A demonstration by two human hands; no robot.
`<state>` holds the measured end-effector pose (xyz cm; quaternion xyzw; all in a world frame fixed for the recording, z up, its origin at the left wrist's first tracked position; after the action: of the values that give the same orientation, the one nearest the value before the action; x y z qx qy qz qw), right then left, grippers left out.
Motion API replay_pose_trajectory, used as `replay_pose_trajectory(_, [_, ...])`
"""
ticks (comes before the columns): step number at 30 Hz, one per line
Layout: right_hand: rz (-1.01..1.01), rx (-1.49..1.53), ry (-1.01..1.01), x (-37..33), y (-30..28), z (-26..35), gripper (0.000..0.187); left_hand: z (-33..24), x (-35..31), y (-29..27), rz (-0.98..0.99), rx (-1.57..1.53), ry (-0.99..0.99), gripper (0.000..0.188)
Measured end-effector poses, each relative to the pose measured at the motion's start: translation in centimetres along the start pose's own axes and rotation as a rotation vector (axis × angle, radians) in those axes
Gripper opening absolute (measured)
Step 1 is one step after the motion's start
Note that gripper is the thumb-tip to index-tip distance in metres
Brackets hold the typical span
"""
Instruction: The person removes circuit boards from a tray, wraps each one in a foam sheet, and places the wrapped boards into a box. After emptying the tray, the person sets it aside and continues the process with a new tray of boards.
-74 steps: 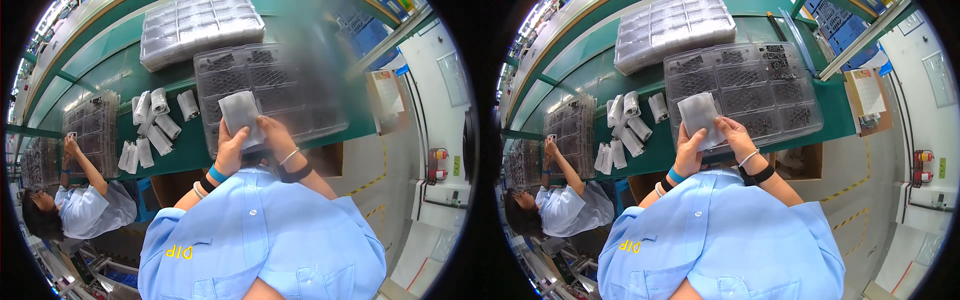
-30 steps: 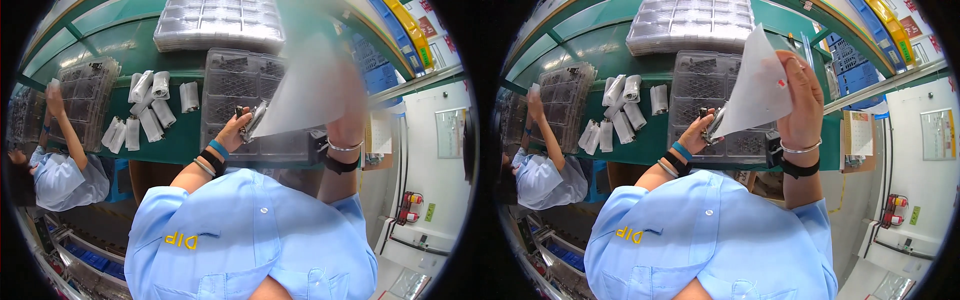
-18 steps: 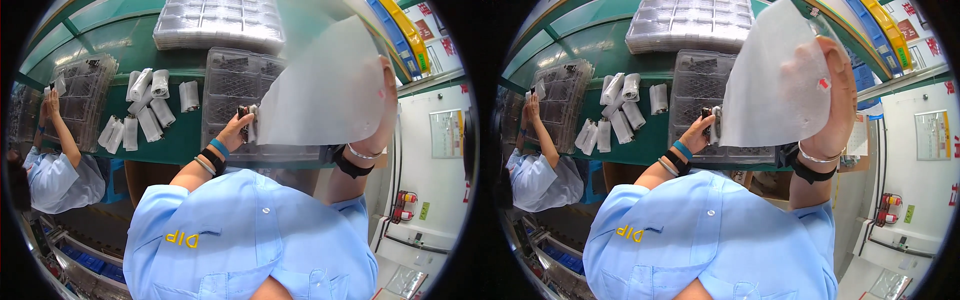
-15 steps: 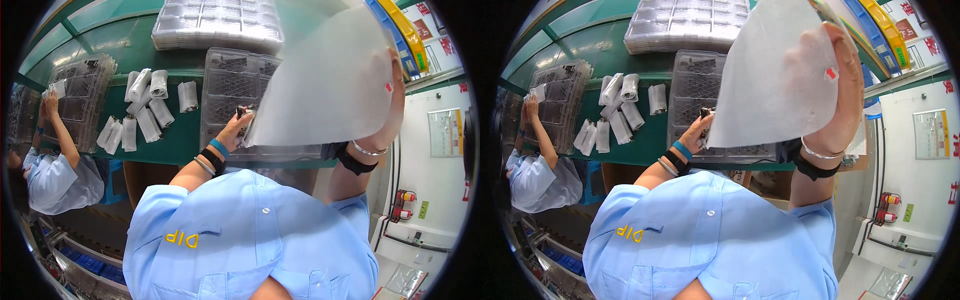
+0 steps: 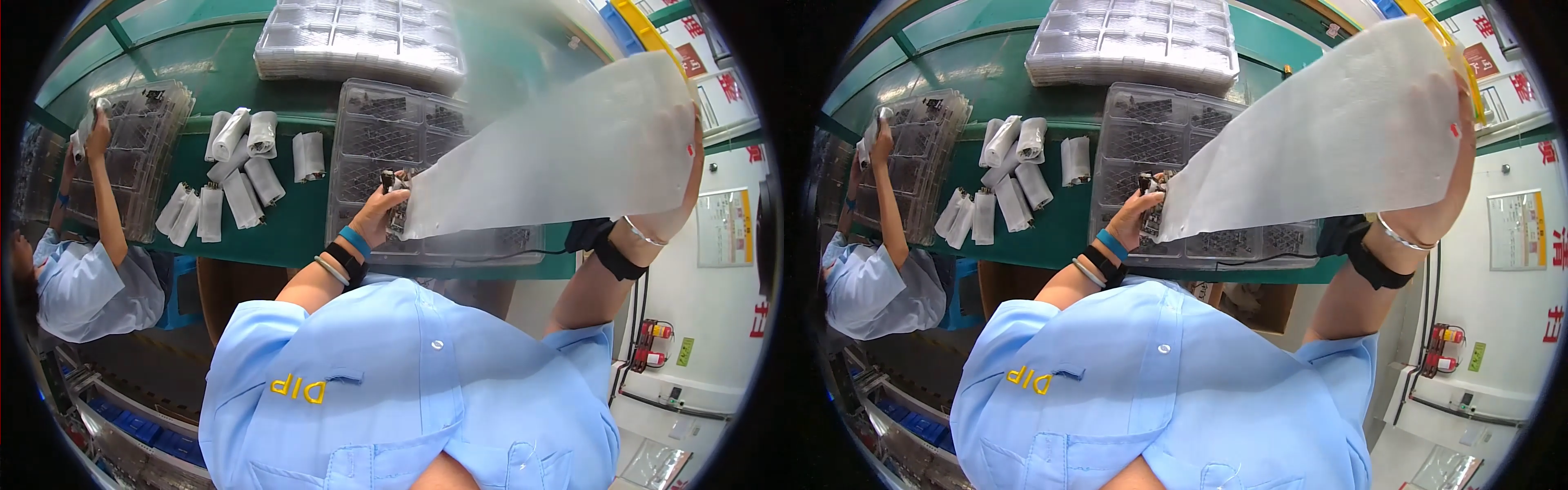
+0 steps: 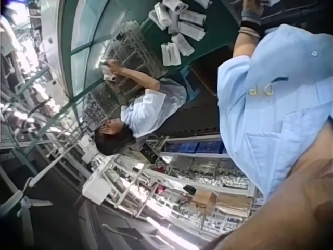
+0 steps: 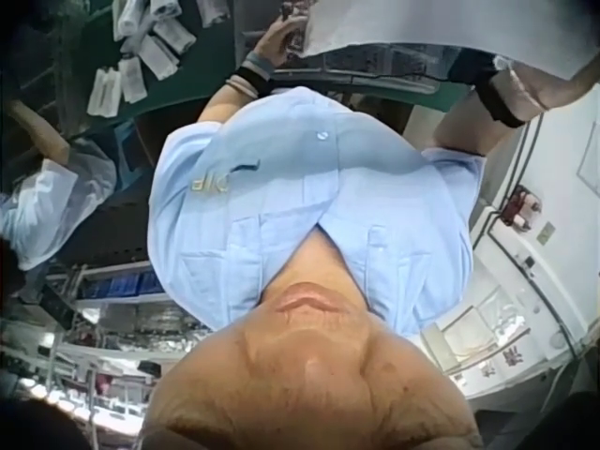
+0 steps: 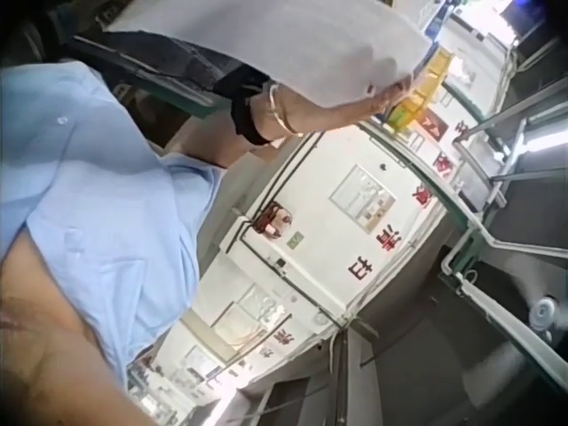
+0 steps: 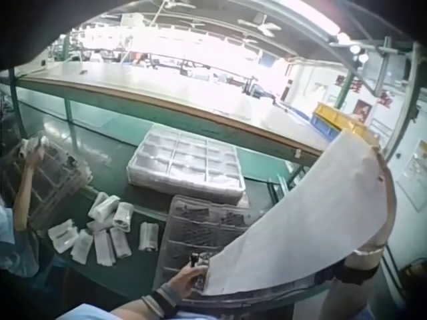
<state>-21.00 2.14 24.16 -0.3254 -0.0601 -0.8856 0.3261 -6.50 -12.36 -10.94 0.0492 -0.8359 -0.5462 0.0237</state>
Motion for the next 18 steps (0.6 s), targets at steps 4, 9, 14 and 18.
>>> replay_pose_trajectory(4, [-0.089, 0.06, 0.086, -0.1, -2.8, 0.2, 0.046, -0.1, 0.2, -1.0, 0.012, -0.045, 0.035, 0.048])
replay_pose_trajectory(9, [-0.082, -0.114, -0.017, -0.9, -4.5, 0.3, 0.046, -0.1, 0.5, -0.8, 0.025, -0.096, -0.013, 0.049])
replay_pose_trajectory(14, [-0.168, -0.205, -0.082, -1.0, -5.4, 1.1, 0.045, -0.3, 0.8, -1.2, -0.063, -0.002, 0.011, 0.044])
replay_pose_trajectory(18, [-0.239, -0.599, -0.124, -2.0, -10.2, 1.7, 0.042, -1.1, 0.6, -3.0, -0.134, 0.027, 0.022, 0.044])
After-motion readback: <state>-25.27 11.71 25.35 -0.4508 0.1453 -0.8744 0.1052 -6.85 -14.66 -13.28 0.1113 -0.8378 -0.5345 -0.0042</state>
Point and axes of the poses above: each hand's wrist, its own x-axis towards the middle knuckle, its own y-axis out of the palm, z = x × y, the point moved 3 cm from there along x, towards the middle knuckle, and after that the axes turned 13 degrees about z, right-handed, at the moved point
